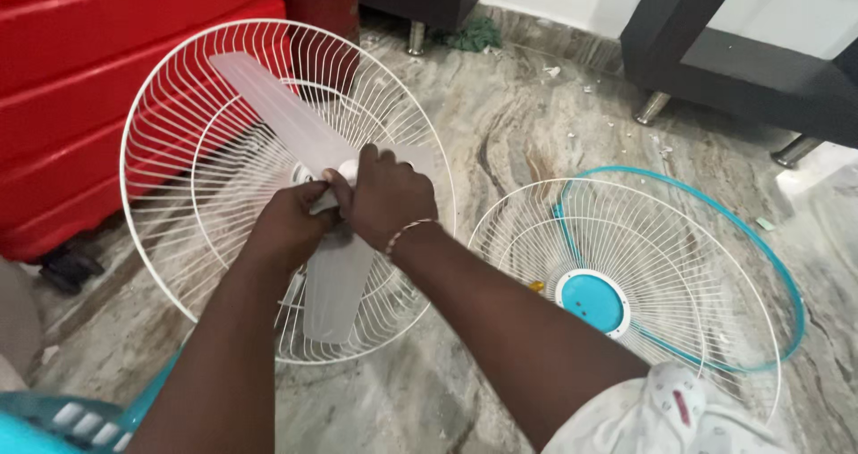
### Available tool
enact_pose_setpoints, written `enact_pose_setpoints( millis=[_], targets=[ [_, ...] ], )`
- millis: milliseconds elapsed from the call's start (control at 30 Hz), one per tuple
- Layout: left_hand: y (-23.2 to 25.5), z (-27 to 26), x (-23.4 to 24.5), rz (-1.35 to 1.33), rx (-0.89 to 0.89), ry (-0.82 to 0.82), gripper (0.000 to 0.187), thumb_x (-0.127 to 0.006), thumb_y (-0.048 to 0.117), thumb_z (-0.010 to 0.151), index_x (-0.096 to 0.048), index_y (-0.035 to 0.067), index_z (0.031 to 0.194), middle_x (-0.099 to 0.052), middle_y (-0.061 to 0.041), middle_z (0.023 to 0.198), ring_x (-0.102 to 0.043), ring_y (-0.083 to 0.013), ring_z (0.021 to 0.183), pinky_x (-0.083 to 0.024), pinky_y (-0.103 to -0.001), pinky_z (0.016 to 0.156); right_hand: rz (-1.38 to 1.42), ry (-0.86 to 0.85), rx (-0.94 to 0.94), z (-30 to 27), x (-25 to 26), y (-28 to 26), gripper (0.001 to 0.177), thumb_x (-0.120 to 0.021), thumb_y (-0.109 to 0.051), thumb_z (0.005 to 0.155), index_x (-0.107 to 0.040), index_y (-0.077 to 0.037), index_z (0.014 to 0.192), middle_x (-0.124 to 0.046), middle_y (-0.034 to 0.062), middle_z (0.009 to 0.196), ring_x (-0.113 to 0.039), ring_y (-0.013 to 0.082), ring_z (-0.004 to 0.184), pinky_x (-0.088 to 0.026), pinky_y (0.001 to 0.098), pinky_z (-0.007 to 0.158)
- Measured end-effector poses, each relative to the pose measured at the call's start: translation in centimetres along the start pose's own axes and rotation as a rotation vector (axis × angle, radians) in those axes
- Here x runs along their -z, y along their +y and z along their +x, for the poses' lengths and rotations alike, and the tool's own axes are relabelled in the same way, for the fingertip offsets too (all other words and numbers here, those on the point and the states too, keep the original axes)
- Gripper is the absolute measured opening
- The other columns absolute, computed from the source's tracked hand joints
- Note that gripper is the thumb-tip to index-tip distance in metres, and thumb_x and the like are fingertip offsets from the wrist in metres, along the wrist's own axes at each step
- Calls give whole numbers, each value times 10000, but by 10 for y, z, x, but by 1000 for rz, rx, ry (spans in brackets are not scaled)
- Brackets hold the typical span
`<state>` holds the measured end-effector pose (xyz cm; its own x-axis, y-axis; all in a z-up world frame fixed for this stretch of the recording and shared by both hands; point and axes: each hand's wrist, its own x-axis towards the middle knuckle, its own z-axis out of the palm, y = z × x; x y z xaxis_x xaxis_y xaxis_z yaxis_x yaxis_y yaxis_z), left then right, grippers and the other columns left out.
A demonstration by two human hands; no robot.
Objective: The person disassembles a small electric fan by removing the front grille, unscrewing the central hub, and detaching the fan blades. The person uses a screwdriver to loosen screws and carefully removes each component.
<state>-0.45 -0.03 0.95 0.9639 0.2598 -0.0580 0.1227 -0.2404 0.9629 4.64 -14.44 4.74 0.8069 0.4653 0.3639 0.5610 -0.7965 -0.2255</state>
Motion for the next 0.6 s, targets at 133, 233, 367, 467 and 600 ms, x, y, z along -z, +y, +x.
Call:
enact_pose_setpoints(
  millis=[133, 233, 367, 467, 600],
  targets=[
    [4, -4, 2, 108, 14, 25, 423, -747, 160, 885, -696, 66, 1294, -794, -106, 1046, -749, -195, 887, -587, -358, 795, -16, 176, 317, -7, -4, 26, 380, -509, -405, 1031, -570, -38, 1109, -676, 167, 953, -707, 321, 734, -555, 462, 576],
    [8, -6, 4, 101, -18, 21, 432, -764, 154, 865, -697, 59, 1281, -793, -104, 1049, -754, -197, 917, -581, -366, 823, -43, 198, 358, 0, -10, 35, 366, -506, -402, 1033, -590, -48, 1073, -688, 153, 881, -702, 317, 706, -543, 465, 559],
    [7, -2, 1, 172, -13, 30, 450, -765, 155, 865, -685, 75, 1300, -785, -94, 1057, -754, -200, 887, -592, -374, 801, 8, 128, 108, -1, -21, 21, 438, -448, -471, 1062, -634, -79, 1003, -719, 145, 809, -717, 335, 732, -555, 479, 656],
    [1, 2, 0, 92, 5, 29, 424, -742, 147, 868, -700, 70, 1283, -794, -93, 1042, -768, -196, 864, -615, -366, 780, 187, -55, -280, 6, -19, 1, 600, -361, -552, 1067, -708, -82, 930, -743, 162, 818, -730, 344, 814, -562, 472, 764],
    [-7, 6, 4, 200, -11, 45, 423, -768, 207, 844, -749, 50, 1236, -804, -128, 999, -768, -215, 840, -589, -358, 764, 188, -210, -415, 18, -1, -8, 682, -301, -593, 1030, -753, -85, 965, -734, 168, 879, -734, 357, 869, -578, 489, 828]
  ],
)
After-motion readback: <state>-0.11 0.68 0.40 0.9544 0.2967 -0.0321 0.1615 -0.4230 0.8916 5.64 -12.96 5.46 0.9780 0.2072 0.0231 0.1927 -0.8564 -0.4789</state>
